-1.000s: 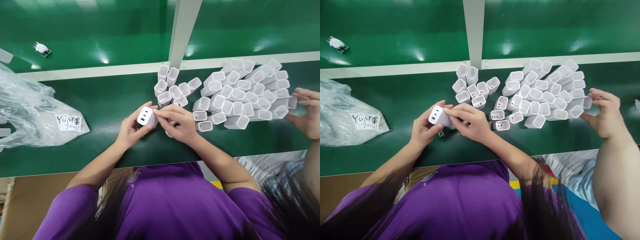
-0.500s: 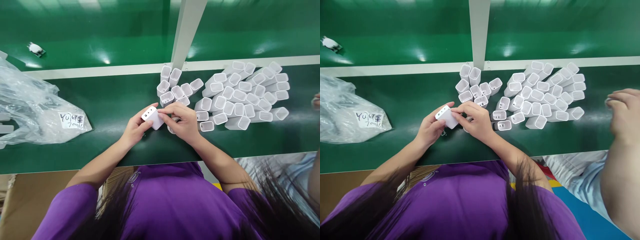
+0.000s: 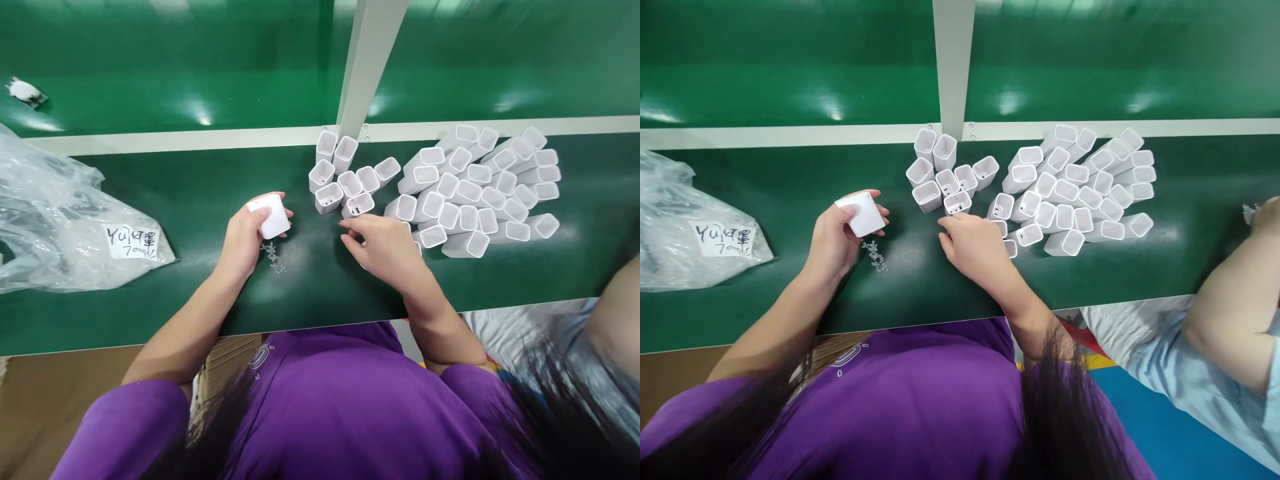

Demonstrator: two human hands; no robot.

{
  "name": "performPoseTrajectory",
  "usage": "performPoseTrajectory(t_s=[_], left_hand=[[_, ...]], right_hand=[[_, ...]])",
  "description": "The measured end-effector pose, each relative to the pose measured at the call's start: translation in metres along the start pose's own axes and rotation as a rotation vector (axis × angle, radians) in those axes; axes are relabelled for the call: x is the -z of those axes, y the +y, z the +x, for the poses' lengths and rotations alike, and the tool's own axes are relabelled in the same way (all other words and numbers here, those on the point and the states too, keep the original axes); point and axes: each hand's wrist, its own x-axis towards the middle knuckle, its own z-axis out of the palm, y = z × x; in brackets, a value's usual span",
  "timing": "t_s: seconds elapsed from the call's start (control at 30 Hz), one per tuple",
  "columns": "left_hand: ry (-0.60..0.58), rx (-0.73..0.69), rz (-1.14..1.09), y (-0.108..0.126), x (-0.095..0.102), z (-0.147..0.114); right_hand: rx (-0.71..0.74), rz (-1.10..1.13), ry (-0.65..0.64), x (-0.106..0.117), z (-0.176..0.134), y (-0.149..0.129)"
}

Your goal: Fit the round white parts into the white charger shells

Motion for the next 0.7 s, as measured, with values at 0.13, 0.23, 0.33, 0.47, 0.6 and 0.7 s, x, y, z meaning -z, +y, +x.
performPoseTrajectory(t_s=[0.13, 0.23, 0.33, 0.47, 0.6, 0.7], left_hand=[[-0.035, -0.003, 0.06, 0.0, 0.0, -0.003], [-0.06, 0.006, 0.088, 0.001, 0.0, -0.004], [-0.096, 0.019, 0.096, 0.001, -0.001, -0.005], [-0.134, 0.041, 0.101, 0.001, -0.001, -0.008], [-0.147, 0.059, 0.101, 0.002, 0.0, -0.011], [-0.15, 0.055, 0.092, 0.003, -0.002, -0.012]], right_hand=[[-0.15, -0.277, -0.137, 0.0, -0.002, -0.014], [-0.172, -0.336, -0.167, -0.004, 0.004, -0.019], [-0.175, -0.361, -0.146, -0.011, 0.01, -0.02], [-0.169, -0.382, -0.079, -0.02, 0.013, -0.019], [-0.144, -0.387, -0.036, -0.025, 0.013, -0.017], [-0.135, -0.354, 0.024, -0.029, 0.012, -0.015]])
